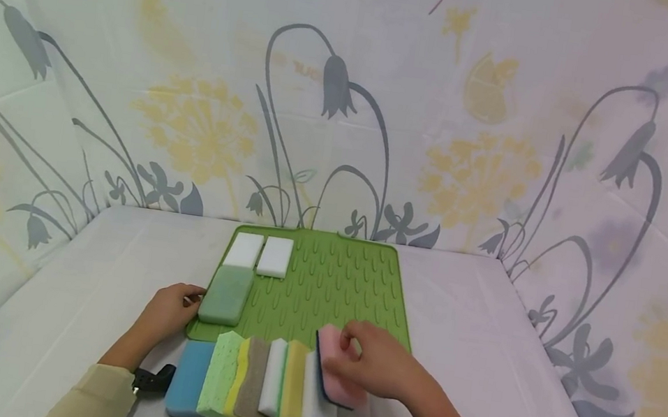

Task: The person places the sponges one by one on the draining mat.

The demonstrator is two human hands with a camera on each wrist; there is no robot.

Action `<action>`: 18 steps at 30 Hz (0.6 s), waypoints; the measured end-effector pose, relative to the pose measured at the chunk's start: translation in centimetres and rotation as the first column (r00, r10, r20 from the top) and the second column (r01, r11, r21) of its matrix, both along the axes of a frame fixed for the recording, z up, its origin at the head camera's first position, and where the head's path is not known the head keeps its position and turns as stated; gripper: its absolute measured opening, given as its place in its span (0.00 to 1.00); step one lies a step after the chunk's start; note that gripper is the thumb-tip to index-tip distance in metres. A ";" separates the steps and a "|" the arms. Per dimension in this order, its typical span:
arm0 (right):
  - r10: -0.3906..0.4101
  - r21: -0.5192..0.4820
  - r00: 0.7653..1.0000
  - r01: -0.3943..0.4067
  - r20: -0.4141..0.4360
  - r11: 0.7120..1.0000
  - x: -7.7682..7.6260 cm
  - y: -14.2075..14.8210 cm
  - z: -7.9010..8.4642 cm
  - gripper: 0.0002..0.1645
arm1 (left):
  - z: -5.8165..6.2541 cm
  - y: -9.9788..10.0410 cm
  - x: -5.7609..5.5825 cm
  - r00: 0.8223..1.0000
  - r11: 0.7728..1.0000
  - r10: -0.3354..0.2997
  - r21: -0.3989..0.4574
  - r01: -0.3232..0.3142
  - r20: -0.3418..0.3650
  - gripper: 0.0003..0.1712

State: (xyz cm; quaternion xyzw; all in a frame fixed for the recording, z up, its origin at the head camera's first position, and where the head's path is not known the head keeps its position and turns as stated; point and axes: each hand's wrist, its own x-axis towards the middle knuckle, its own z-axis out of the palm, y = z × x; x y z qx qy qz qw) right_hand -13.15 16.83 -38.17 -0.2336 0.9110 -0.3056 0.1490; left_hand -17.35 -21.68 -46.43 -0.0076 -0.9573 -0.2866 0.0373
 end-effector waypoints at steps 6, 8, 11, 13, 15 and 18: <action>0.012 0.019 1.000 -0.012 -0.021 1.000 -0.5 -0.4 0.4 0.22 | 0.2 0.1 0.1 1.000 1.000 0.012 0.001 -0.012 0.015 0.19; 0.015 0.024 0.999 -0.014 -0.036 1.000 -0.7 -0.5 0.5 0.22 | 0.2 0.1 0.1 1.000 1.000 0.014 -0.001 -0.014 0.016 0.19; 0.020 0.027 0.999 -0.018 -0.051 0.999 -0.9 -0.7 0.7 0.22 | 0.1 0.0 0.0 1.000 1.000 0.017 0.002 -0.018 0.017 0.19; 0.024 0.027 0.998 -0.022 -0.055 0.999 -1.1 -0.8 0.8 0.21 | 0.1 0.1 0.0 1.000 1.000 0.015 0.004 -0.015 0.014 0.19; 0.027 0.027 0.998 -0.025 -0.056 0.999 -1.3 -1.0 0.9 0.20 | 0.0 0.0 -0.1 1.000 1.000 0.015 0.007 -0.015 0.015 0.19; 0.033 0.028 0.998 -0.031 -0.059 0.999 -1.6 -1.2 1.0 0.19 | 0.0 0.0 -0.1 1.000 1.000 0.010 0.004 -0.010 0.012 0.19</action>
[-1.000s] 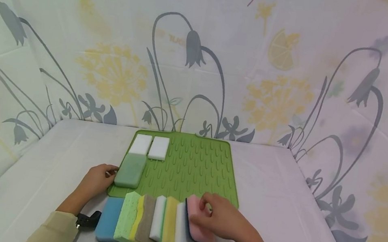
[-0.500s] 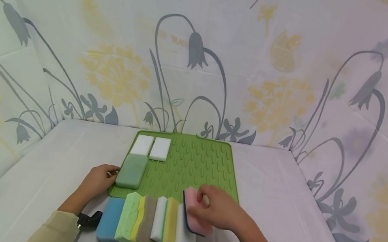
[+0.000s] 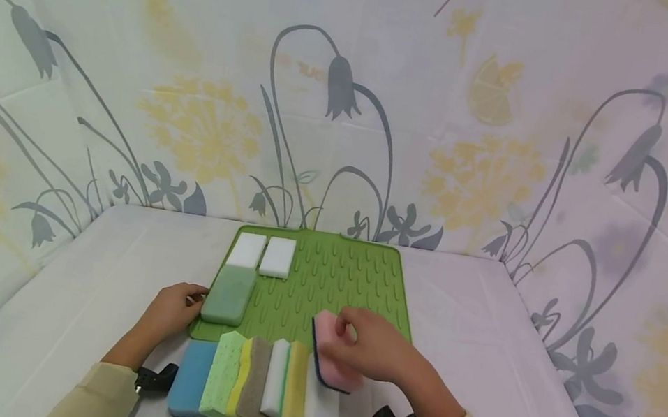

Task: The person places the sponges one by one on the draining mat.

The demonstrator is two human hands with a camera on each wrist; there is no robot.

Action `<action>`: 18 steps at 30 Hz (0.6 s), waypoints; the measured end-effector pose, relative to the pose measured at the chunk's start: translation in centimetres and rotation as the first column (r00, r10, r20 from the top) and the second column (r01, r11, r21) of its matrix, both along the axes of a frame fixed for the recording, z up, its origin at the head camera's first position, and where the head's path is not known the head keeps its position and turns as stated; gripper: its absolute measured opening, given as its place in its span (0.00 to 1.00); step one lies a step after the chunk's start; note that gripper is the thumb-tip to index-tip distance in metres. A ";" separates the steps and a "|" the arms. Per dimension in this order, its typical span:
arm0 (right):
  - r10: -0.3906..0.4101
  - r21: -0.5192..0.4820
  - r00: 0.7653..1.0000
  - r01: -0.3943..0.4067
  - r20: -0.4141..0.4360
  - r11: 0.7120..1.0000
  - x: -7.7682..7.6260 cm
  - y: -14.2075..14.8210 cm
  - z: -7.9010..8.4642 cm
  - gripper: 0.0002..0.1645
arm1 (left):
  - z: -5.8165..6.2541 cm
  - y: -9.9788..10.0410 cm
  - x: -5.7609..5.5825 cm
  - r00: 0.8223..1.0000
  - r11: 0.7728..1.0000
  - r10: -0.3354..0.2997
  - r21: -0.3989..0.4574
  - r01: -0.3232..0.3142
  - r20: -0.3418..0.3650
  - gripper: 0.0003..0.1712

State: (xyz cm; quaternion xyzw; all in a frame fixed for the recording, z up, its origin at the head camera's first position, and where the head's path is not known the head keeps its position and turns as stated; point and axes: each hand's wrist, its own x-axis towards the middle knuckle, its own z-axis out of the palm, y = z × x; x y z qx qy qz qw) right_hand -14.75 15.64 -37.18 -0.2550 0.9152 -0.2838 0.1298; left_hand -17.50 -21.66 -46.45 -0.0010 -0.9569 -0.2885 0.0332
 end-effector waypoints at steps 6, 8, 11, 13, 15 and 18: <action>-0.002 -0.001 1.000 0.002 -0.006 1.000 -0.6 -0.6 0.3 0.18 | -0.1 0.0 -0.1 1.000 1.000 -0.003 -0.004 0.003 -0.009 0.19; -0.006 0.001 1.000 0.006 -0.005 1.000 -0.8 -0.9 0.4 0.18 | -0.1 0.0 -0.1 1.000 1.000 -0.001 -0.005 0.001 -0.012 0.19; -0.005 0.000 1.000 0.005 -0.006 1.000 -1.1 -1.3 0.6 0.17 | -0.1 0.0 -0.1 1.000 1.000 0.002 -0.007 -0.002 -0.011 0.19; 0.005 0.001 1.000 -0.005 -0.015 1.000 -1.4 -1.5 0.8 0.17 | -0.1 0.0 0.0 1.000 1.000 0.003 -0.009 -0.003 -0.010 0.18; 0.020 0.001 1.000 -0.020 -0.023 1.000 -1.7 -1.8 0.9 0.17 | 0.0 0.0 0.0 1.000 1.000 -0.002 -0.006 0.002 -0.008 0.18; 0.039 -0.005 0.999 -0.039 -0.027 0.999 -2.1 -2.3 1.1 0.18 | 0.1 0.0 0.1 1.000 1.000 -0.006 0.002 0.006 -0.023 0.18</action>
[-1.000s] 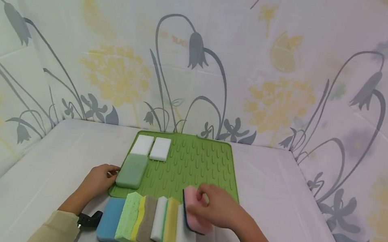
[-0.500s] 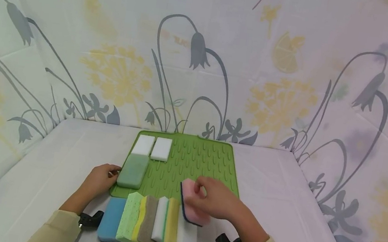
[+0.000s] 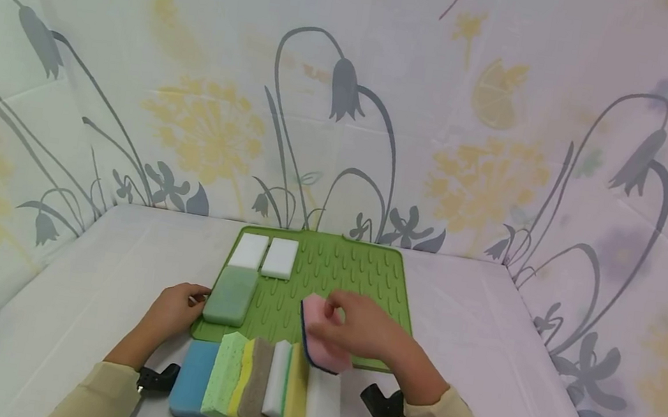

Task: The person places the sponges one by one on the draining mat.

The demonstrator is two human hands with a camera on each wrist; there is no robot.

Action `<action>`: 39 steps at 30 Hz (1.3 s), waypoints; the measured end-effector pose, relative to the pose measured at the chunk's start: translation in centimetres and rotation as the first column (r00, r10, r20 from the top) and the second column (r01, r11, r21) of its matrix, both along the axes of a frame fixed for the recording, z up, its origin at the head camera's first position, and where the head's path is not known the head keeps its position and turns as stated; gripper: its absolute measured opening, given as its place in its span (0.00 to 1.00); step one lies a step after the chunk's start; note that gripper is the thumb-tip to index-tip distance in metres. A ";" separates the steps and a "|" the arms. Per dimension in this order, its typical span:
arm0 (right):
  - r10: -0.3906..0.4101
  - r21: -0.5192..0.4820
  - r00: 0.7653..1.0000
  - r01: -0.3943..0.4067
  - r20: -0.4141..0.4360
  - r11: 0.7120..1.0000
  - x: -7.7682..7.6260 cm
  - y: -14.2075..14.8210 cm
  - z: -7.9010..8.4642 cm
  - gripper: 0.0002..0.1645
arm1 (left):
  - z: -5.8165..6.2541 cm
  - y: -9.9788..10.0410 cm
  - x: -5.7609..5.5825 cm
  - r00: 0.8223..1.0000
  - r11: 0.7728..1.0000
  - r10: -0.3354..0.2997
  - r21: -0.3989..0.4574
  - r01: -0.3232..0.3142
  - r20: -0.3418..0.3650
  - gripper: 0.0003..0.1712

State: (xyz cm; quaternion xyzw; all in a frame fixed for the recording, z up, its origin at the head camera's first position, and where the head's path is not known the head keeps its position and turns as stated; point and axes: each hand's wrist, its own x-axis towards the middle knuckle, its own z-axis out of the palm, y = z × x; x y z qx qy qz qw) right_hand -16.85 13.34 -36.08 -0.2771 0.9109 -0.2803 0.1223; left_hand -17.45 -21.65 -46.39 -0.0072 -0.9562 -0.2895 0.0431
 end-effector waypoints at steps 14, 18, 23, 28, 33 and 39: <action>0.004 0.032 1.000 -0.004 0.012 0.999 -2.3 -2.6 0.2 0.17 | 0.0 0.3 -0.1 1.000 1.000 0.013 0.000 -0.013 0.015 0.18; 0.015 0.027 1.000 -0.015 0.006 1.000 -2.9 -3.3 0.2 0.16 | 0.0 0.3 -0.1 1.000 1.000 0.016 -0.004 -0.015 0.017 0.18; 0.019 0.031 1.000 -0.019 0.003 0.999 -3.6 -4.4 0.1 0.17 | -0.3 0.2 -0.2 1.000 1.000 0.015 0.003 -0.015 0.015 0.19; 0.006 0.029 0.999 -0.007 0.038 1.000 -4.2 -5.4 -0.2 0.18 | -0.4 0.2 -0.1 1.000 1.000 0.018 0.007 -0.018 0.018 0.19; -0.010 0.023 0.998 0.008 0.066 1.000 -4.7 -6.2 -0.3 0.18 | -0.2 0.1 -0.1 1.000 1.000 0.017 0.000 -0.017 0.021 0.18; -0.020 0.036 0.998 0.018 0.062 0.999 -5.5 -7.3 -0.8 0.20 | -0.1 0.1 -0.2 1.000 1.000 0.011 -0.001 -0.010 0.020 0.19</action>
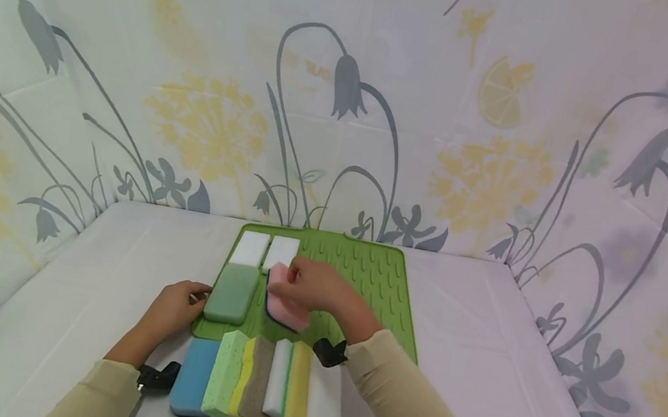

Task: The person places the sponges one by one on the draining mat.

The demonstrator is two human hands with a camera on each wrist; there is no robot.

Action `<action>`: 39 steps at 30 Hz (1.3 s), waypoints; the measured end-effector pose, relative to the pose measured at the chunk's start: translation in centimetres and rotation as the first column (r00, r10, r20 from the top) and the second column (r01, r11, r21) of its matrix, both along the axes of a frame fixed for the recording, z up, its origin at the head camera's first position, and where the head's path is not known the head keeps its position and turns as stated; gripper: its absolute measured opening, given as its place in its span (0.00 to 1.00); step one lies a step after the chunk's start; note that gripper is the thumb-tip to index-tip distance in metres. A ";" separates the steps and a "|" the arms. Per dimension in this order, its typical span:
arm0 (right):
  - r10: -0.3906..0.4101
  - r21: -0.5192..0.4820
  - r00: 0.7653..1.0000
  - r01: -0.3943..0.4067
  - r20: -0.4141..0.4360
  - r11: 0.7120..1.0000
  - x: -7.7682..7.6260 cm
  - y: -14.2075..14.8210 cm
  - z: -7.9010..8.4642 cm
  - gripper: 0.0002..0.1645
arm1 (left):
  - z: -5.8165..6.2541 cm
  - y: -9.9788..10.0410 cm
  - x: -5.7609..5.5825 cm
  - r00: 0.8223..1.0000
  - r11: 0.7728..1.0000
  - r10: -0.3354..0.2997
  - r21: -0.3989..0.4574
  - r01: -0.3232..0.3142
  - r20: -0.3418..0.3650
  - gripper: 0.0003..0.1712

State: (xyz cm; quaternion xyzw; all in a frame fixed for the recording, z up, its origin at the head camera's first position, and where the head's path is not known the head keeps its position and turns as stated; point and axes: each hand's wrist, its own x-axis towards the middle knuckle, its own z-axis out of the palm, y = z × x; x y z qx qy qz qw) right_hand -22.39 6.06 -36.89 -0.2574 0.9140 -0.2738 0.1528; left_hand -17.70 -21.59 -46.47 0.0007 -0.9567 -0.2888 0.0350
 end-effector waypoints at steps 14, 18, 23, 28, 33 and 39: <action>-0.019 0.012 0.999 0.018 0.035 1.000 -1.7 -1.6 -1.7 0.21 | -0.2 -0.2 0.0 1.000 1.000 0.002 -0.002 -0.002 -0.009 0.19; -0.015 0.026 1.000 0.014 0.007 1.000 -2.1 -2.0 -2.1 0.22 | -0.1 -0.1 0.0 1.000 1.000 0.004 -0.004 -0.005 -0.009 0.18; -0.022 0.067 0.999 0.023 -0.024 0.997 -2.3 -2.5 -2.4 0.23 | 0.1 0.0 -0.1 1.000 1.000 0.000 -0.003 0.000 -0.012 0.18; -0.026 0.080 0.999 0.028 -0.032 0.996 -2.3 -2.9 -2.4 0.23 | 0.2 0.1 -0.1 1.000 1.000 -0.009 -0.001 0.009 -0.017 0.18; -0.021 0.098 0.999 0.026 -0.050 0.995 -2.4 -3.2 -2.4 0.23 | 0.2 0.1 -0.1 1.000 1.000 -0.008 -0.004 0.008 -0.018 0.17; -0.029 0.128 0.999 0.034 -0.043 0.991 -2.3 -3.7 -2.6 0.24 | 0.0 0.1 0.0 1.000 1.000 0.005 -0.011 -0.006 -0.012 0.18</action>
